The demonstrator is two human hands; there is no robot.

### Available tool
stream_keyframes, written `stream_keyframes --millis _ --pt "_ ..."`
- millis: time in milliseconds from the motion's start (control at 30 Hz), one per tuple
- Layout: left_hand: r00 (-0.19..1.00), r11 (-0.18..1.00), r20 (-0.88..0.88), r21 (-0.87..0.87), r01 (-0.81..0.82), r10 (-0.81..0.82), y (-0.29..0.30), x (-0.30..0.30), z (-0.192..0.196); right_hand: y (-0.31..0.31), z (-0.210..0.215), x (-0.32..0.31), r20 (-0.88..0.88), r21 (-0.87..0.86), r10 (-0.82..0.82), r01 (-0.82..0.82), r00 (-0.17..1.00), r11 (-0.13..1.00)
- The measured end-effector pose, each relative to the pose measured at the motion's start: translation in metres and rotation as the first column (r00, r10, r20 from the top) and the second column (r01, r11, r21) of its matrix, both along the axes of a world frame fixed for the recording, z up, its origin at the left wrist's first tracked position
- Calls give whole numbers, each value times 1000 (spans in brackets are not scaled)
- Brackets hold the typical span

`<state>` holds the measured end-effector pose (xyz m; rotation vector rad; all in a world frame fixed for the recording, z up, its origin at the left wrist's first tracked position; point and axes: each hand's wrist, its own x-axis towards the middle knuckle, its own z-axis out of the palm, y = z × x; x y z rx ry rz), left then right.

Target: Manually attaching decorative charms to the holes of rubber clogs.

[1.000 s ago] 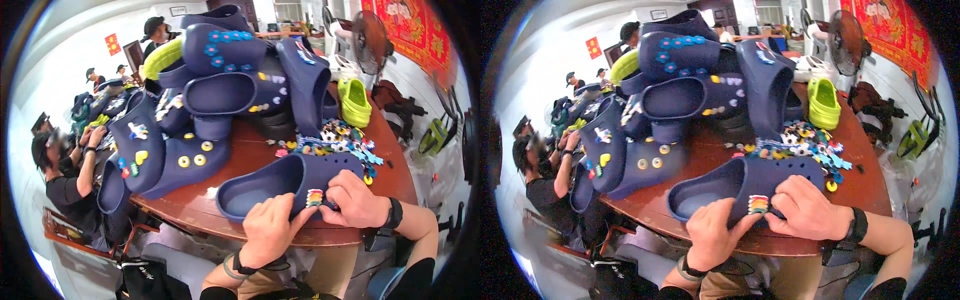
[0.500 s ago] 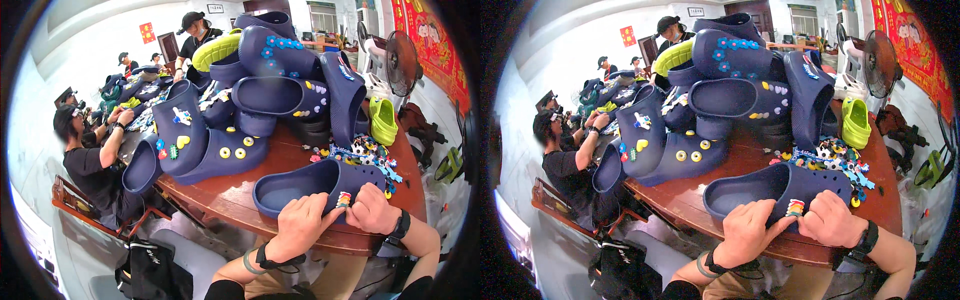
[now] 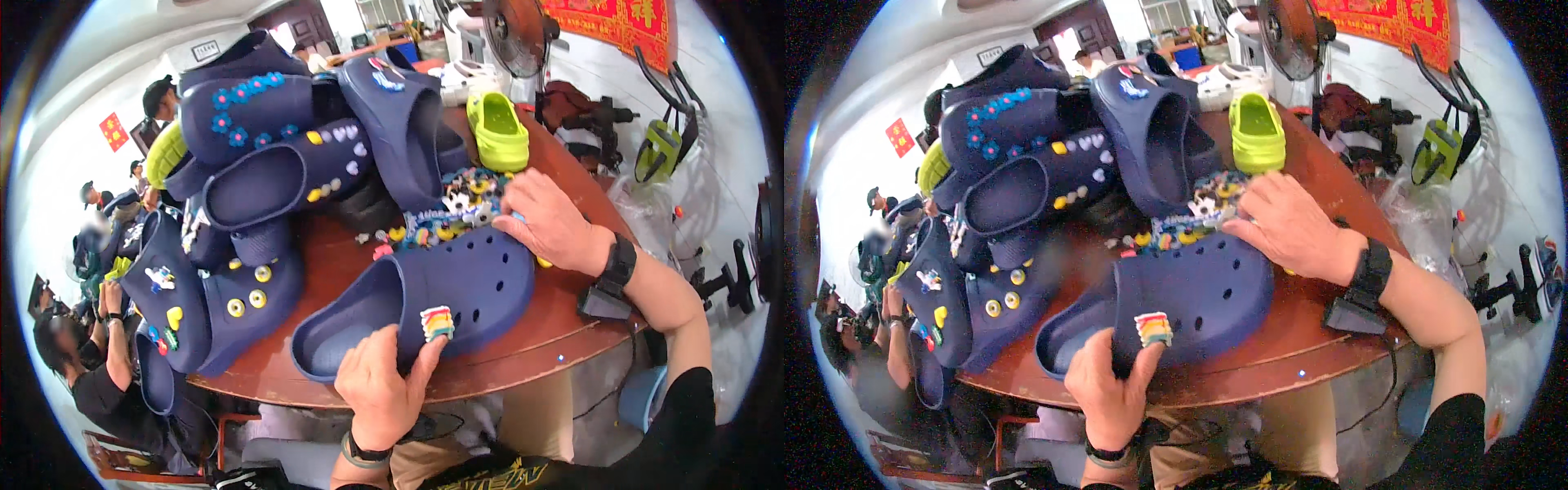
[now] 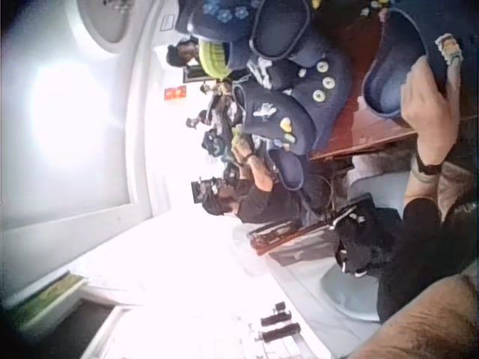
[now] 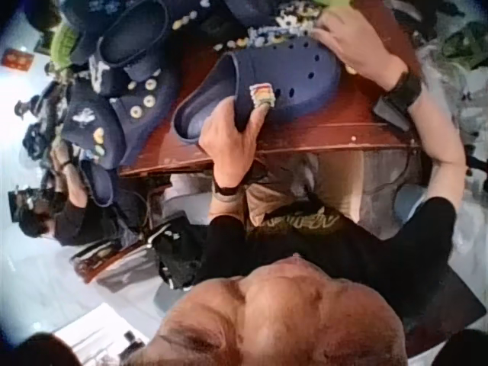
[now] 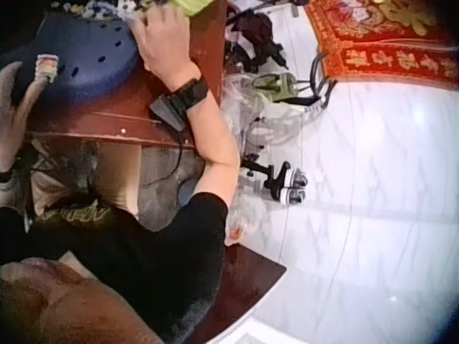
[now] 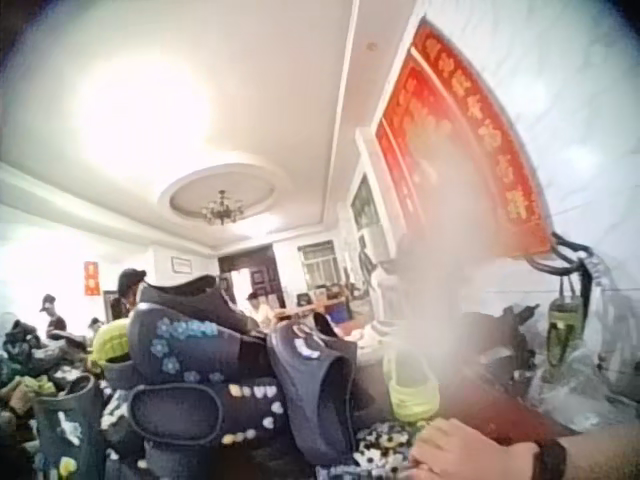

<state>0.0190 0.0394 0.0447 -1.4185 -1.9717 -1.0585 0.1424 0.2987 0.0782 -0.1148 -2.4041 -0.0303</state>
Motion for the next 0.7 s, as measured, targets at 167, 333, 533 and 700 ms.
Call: stream_keyframes --millis 167,333,533,700 --pt "992 992 20 -30 125 -124 1 -4 4 -51 6 -5 9 108 380 -379 925 919" --pt "989 988 58 -64 137 -134 7 3 2 -88 -10 -9 -21 105 503 -499 864 860" --pt "997 998 68 -56 41 -37 -14 -11 -6 -107 1 -36 47 -157 543 -530 839 833" --pt "955 983 265 -82 162 -135 6 -7 -5 -106 18 -19 250 -238 396 -340 884 910"
